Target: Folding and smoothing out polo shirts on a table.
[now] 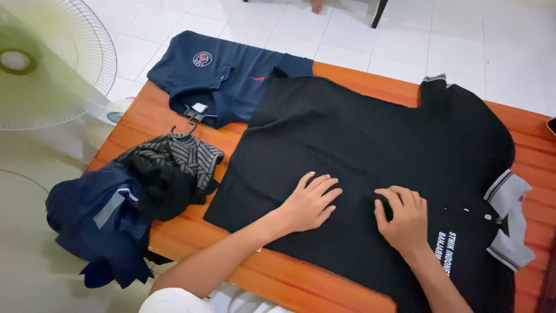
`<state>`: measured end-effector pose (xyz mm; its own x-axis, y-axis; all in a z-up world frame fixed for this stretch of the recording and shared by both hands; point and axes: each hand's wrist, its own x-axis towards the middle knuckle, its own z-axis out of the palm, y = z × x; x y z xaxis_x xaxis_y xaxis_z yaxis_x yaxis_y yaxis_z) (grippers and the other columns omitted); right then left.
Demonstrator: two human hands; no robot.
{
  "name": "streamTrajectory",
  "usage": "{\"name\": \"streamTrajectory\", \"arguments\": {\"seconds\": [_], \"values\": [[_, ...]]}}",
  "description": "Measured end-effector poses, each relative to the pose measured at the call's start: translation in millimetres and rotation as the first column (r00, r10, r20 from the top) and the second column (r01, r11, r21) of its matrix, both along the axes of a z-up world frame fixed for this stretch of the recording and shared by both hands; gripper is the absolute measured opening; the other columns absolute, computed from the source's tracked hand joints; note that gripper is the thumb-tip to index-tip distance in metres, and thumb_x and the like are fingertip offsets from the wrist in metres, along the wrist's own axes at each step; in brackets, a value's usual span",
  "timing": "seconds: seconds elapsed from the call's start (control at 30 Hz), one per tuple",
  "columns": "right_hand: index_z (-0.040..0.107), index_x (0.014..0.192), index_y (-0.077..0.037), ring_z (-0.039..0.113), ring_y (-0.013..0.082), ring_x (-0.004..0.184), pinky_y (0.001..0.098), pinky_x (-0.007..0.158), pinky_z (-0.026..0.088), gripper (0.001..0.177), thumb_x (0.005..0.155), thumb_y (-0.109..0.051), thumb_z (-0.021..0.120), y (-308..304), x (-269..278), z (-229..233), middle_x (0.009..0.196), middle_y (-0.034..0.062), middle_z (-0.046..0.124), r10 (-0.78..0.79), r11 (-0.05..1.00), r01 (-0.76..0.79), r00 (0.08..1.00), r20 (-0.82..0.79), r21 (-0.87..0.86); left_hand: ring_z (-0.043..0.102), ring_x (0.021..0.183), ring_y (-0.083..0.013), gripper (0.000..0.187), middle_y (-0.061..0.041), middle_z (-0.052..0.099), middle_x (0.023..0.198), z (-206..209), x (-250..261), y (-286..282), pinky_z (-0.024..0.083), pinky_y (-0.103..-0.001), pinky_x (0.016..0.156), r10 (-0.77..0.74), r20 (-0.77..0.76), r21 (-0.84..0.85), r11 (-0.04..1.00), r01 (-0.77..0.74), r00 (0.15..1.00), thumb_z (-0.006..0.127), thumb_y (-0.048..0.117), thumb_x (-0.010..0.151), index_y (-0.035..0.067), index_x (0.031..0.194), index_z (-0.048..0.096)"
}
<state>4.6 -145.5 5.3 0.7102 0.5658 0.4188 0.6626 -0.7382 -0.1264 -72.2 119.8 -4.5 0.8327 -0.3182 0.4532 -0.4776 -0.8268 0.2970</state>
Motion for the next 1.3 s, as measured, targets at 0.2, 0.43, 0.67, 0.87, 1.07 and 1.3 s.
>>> {"name": "streamTrajectory", "arguments": {"seconds": [0.2,0.43,0.67,0.87,1.07,1.3], "values": [[0.074,0.109,-0.018,0.06,0.022,0.105,0.0406,0.094,0.044,0.025,0.085,-0.023,0.069,2.0,1.7,1.6,0.111,0.0034,0.066,-0.024,0.994,0.023,1.0,-0.006,-0.107,0.056,0.125,-0.0306,0.031,-0.016,0.06,0.129,-3.4,1.6,-0.3,0.041,-0.049,0.11,-0.081,0.038,-0.037,0.996,0.082,0.996,0.067,0.015,0.093,0.002,0.121,0.066],[0.074,0.109,-0.019,0.058,0.0216,0.107,0.0412,0.096,0.043,0.025,0.085,-0.024,0.069,-0.4,2.3,1.5,0.112,0.002,0.064,-0.035,0.997,0.03,0.996,-0.077,-0.071,0.056,0.12,-0.0295,0.029,-0.015,0.06,0.126,-4.7,3.0,0.2,0.042,-0.047,0.105,-0.064,0.019,-0.004,0.998,0.064,0.998,0.066,0.016,0.093,0.002,0.119,0.067],[0.074,0.108,-0.019,0.057,0.0218,0.104,0.0407,0.094,0.043,0.024,0.086,-0.025,0.071,-5.3,10.3,-3.0,0.111,0.0022,0.064,-0.023,1.0,0.021,0.989,-0.149,-0.015,0.054,0.126,-0.0321,0.036,-0.017,0.058,0.131,-2.0,2.3,-2.7,0.04,-0.049,0.109,-0.059,-0.027,0.057,0.997,0.061,0.998,0.064,0.021,0.095,0.003,0.127,0.064],[0.074,0.11,-0.02,0.056,0.0211,0.105,0.0396,0.094,0.044,0.023,0.087,-0.025,0.072,-8.6,12.6,-6.9,0.111,0.0012,0.063,-0.065,0.997,0.058,0.982,-0.175,-0.047,0.047,0.137,-0.0378,0.046,-0.022,0.052,0.144,-7.0,1.4,-2.5,0.035,-0.051,0.114,-0.053,-0.052,0.037,0.998,0.055,0.997,0.061,0.028,0.099,0.002,0.137,0.059],[0.074,0.11,-0.021,0.056,0.0229,0.109,0.04,0.095,0.043,0.026,0.085,-0.026,0.073,-7.4,14.3,-5.8,0.113,0.0028,0.062,-0.062,0.996,0.051,0.984,-0.165,-0.071,0.039,0.146,-0.0396,0.055,-0.025,0.046,0.153,-2.5,-4.6,-8.0,0.029,-0.057,0.119,-0.053,-0.082,0.048,0.997,0.057,0.995,0.06,0.038,0.1,0.003,0.142,0.056],[0.074,0.111,-0.021,0.057,0.0223,0.11,0.04,0.097,0.043,0.027,0.084,-0.028,0.072,-9.3,14.1,-6.8,0.115,0.0019,0.063,-0.057,0.998,0.055,0.977,-0.206,-0.015,0.034,0.156,-0.033,0.066,-0.015,0.042,0.164,-1.0,-42.7,-44.0,0.022,-0.065,0.121,-0.218,-0.151,0.114,0.965,0.237,0.964,0.056,0.045,0.1,0.008,0.154,0.049]]}}
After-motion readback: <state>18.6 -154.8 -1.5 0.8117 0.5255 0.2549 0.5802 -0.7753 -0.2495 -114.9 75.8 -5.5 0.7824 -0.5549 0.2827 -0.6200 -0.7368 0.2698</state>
